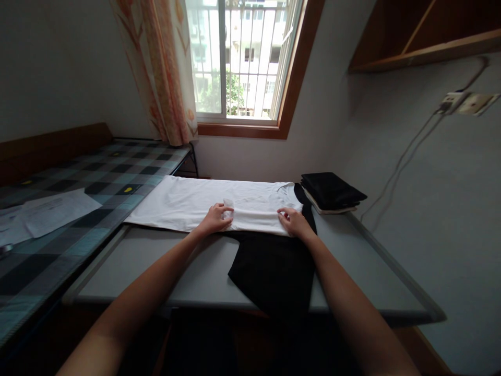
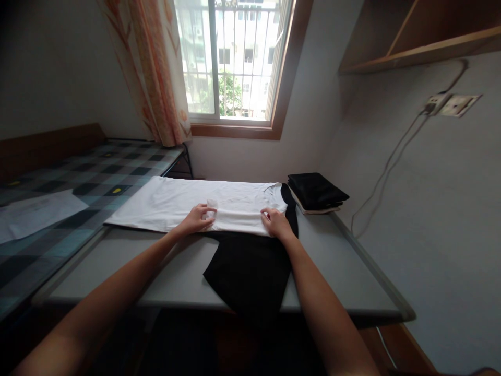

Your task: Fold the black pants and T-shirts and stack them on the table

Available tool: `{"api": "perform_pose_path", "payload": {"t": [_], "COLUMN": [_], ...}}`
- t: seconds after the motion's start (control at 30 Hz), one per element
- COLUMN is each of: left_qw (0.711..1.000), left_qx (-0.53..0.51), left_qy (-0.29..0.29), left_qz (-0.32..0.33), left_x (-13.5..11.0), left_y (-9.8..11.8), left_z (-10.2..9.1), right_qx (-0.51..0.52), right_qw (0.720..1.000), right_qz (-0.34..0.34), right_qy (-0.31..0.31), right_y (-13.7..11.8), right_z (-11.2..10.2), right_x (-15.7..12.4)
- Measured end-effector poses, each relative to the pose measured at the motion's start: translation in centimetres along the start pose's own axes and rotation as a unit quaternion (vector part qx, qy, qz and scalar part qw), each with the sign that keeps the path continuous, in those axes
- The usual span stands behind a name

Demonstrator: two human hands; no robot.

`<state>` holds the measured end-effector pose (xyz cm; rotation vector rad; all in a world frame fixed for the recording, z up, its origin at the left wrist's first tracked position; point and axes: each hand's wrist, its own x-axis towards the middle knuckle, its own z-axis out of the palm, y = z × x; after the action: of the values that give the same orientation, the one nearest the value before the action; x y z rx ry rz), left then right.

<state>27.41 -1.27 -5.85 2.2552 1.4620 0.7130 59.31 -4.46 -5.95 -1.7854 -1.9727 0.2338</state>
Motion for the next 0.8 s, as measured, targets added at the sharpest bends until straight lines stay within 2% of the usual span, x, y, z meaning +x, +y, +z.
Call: {"api": "perform_pose_path", "payload": {"t": [0.1, 0.23, 0.43, 0.53, 0.67, 0.77, 0.8], "left_qw": [0.994, 0.984, 0.981, 0.983, 0.988, 0.99, 0.991], "left_qx": [0.11, 0.17, 0.185, 0.172, 0.146, 0.133, 0.131], "left_qy": [0.005, -0.031, -0.044, -0.042, -0.04, -0.028, -0.024], "left_qz": [-0.026, -0.046, -0.042, -0.039, -0.028, -0.024, -0.026], "left_x": [-0.4, -0.6, -0.6, -0.6, -0.6, -0.6, -0.6], "left_y": [0.6, 1.0, 1.1, 1.0, 0.8, 0.7, 0.8], "left_z": [-0.1, -0.1, -0.1, -0.1, -0.2, -0.2, -0.1], "right_qx": [-0.036, -0.092, -0.029, 0.02, 0.085, 0.094, 0.086], "right_qw": [0.999, 0.995, 0.998, 0.998, 0.994, 0.993, 0.995], "right_qz": [-0.004, -0.025, -0.039, -0.014, 0.057, 0.071, 0.056], "right_qy": [0.011, 0.039, -0.036, -0.057, -0.047, -0.023, -0.003], "right_y": [-0.4, -1.0, -2.4, -3.3, -4.2, -4.2, -4.2], "right_z": [-0.2, -0.3, 0.8, 1.4, 2.4, 3.3, 3.6], "right_x": [-0.3, 0.0, 3.3, 5.4, 7.3, 8.1, 8.2]}}
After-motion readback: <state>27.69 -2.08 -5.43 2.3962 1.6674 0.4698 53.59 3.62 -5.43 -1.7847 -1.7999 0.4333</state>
